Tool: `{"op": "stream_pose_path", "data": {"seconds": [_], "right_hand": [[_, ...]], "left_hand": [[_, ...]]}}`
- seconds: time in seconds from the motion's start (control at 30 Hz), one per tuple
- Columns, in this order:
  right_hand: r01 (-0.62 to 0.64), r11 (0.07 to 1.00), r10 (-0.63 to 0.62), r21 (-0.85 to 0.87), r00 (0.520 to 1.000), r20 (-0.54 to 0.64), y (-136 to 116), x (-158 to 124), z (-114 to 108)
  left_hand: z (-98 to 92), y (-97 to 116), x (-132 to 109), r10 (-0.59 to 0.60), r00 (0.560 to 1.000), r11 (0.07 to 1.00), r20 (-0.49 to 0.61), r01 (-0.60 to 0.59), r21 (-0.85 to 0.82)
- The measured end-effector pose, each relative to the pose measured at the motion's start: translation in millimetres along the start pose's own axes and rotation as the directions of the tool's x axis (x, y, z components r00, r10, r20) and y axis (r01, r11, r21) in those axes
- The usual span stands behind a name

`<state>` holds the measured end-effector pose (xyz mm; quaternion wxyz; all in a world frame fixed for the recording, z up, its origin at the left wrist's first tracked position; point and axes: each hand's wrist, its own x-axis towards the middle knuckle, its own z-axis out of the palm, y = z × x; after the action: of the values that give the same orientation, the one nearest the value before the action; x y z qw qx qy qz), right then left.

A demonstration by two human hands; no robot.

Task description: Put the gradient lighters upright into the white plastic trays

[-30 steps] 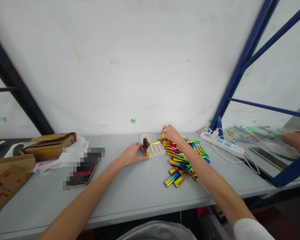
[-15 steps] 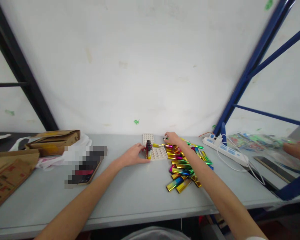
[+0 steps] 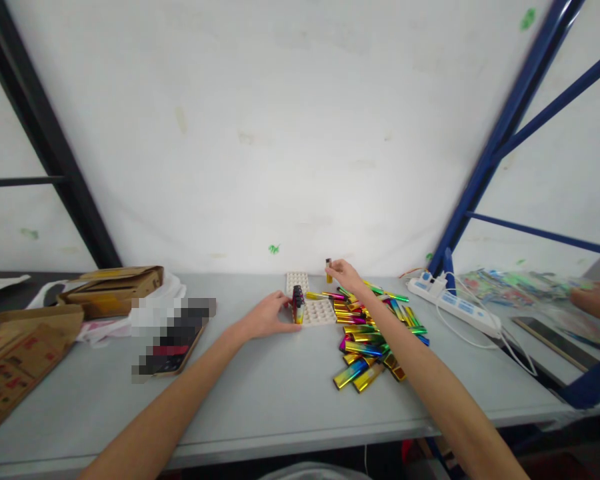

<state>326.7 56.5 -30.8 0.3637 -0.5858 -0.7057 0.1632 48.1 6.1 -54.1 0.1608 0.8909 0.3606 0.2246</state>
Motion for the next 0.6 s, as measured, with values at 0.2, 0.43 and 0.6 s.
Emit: {"op": "stream_pose_path", "data": {"seconds": [0.2,0.43,0.6], "right_hand": [[0.002,0.641,0.045,0.767,0.998,-0.041,-26.0,-42.7,-7.3],[0.008,0.671,-0.015,0.741,1.0,0.003,-45.5,-76.3,3.7],[-0.075,0.688,0.012,0.722,0.996,0.093,-52.0,-81.3,17.1]], "left_hand": [[1.5,-1.5,0.5,0.005,1.0,1.0,0.004,-0.005,-0.007],[0.1,-1.6,1.2,0.021,1.0,1.0,-0.001,-0.021,0.0],[-4.0,-2.6,2.4,0.026,0.999,0.999,0.022,-0.027,0.042]]}}
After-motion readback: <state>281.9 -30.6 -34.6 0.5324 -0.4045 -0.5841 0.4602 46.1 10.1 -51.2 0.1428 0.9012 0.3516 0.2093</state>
